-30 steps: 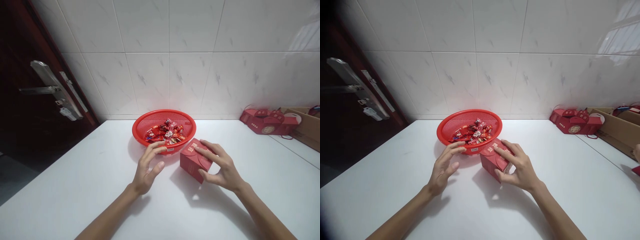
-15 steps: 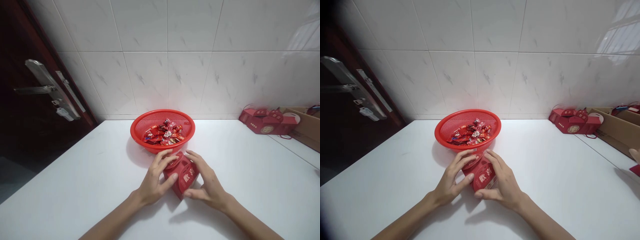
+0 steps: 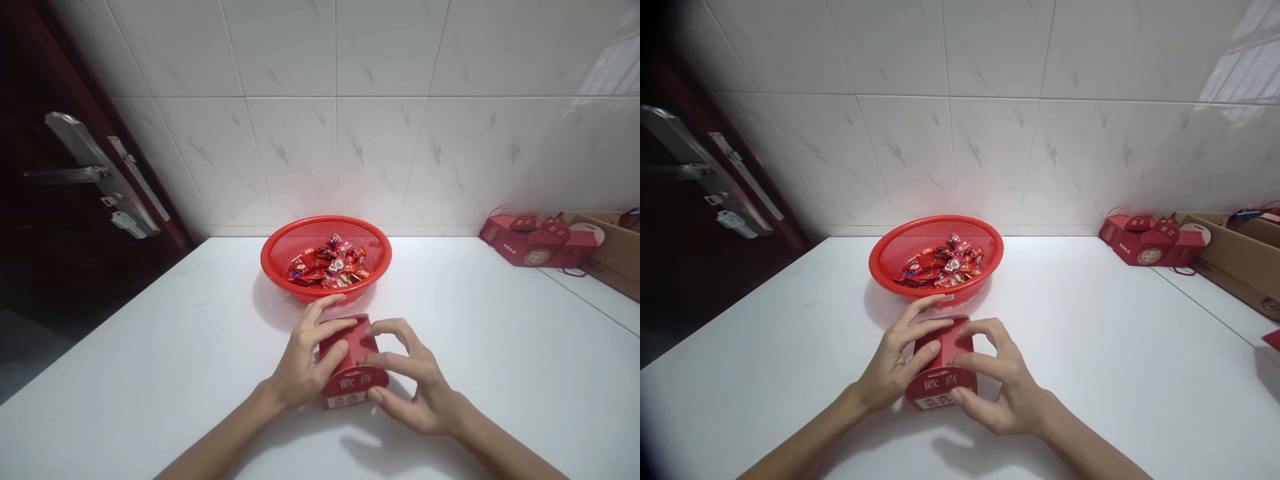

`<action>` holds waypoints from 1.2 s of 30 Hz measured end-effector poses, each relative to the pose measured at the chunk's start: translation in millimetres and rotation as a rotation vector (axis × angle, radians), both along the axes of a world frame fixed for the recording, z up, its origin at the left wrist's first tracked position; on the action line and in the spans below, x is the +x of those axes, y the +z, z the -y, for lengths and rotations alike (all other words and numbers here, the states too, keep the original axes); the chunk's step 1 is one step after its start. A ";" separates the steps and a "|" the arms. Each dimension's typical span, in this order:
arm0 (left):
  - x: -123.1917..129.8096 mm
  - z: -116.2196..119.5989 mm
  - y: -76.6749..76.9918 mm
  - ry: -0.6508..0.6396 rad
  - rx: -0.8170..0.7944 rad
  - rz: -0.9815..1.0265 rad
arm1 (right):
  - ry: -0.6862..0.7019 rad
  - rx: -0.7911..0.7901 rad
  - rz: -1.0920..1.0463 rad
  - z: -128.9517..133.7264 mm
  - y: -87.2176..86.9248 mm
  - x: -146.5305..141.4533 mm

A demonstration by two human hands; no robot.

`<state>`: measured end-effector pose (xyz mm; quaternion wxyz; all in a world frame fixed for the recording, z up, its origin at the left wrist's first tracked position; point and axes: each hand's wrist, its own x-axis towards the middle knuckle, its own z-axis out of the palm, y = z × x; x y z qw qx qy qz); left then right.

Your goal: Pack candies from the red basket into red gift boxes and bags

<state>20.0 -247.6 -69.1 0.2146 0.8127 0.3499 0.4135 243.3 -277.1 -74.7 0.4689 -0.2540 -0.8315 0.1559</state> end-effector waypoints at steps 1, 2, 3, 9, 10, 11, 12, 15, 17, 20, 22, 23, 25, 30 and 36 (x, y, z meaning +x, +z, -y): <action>0.1 1.6 1.8 -0.022 -0.027 -0.034 | 0.024 0.000 0.004 0.9 0.7 -1.2; 0.2 2.9 3.3 -0.044 -0.045 -0.059 | 0.051 -0.009 0.013 1.6 1.5 -2.5; 0.4 4.0 4.4 -0.061 -0.057 -0.075 | 0.078 -0.020 0.018 1.9 2.2 -3.7; 1.9 5.6 10.4 -0.108 -0.120 -0.082 | 0.226 -0.063 0.040 0.8 4.2 -7.5; 2.0 5.8 11.8 -0.125 -0.124 -0.093 | 0.238 -0.074 0.050 1.0 4.1 -7.6; 2.1 6.0 13.0 -0.144 -0.124 -0.107 | 0.244 -0.081 0.059 1.4 3.9 -7.7; 2.2 6.3 14.0 -0.158 -0.122 -0.118 | 0.248 -0.080 0.065 1.9 3.9 -8.0; 2.5 7.1 14.3 -0.153 -0.126 -0.101 | 0.246 -0.079 0.098 3.8 6.0 -9.2; 2.7 7.6 12.6 -0.139 -0.125 -0.061 | 0.246 -0.092 0.143 4.8 9.6 -9.8; 2.7 8.2 10.0 -0.141 -0.102 -0.031 | 0.238 -0.074 0.227 5.7 16.4 -9.1; 2.7 8.7 10.3 -0.140 -0.077 -0.033 | 0.219 -0.020 0.274 6.3 19.9 -7.7; 2.7 9.0 11.1 -0.137 -0.063 -0.033 | 0.205 0.017 0.289 6.7 20.9 -6.9; 2.7 9.7 13.8 -0.129 -0.039 -0.018 | 0.176 0.102 0.303 7.5 21.3 -5.1; -1.5 10.0 17.5 -0.116 -0.011 0.030 | 0.106 0.239 0.293 8.8 14.8 -1.5; -18.1 2.8 14.1 -0.174 -0.002 -0.048 | -0.015 0.309 0.124 11.1 12.5 -0.2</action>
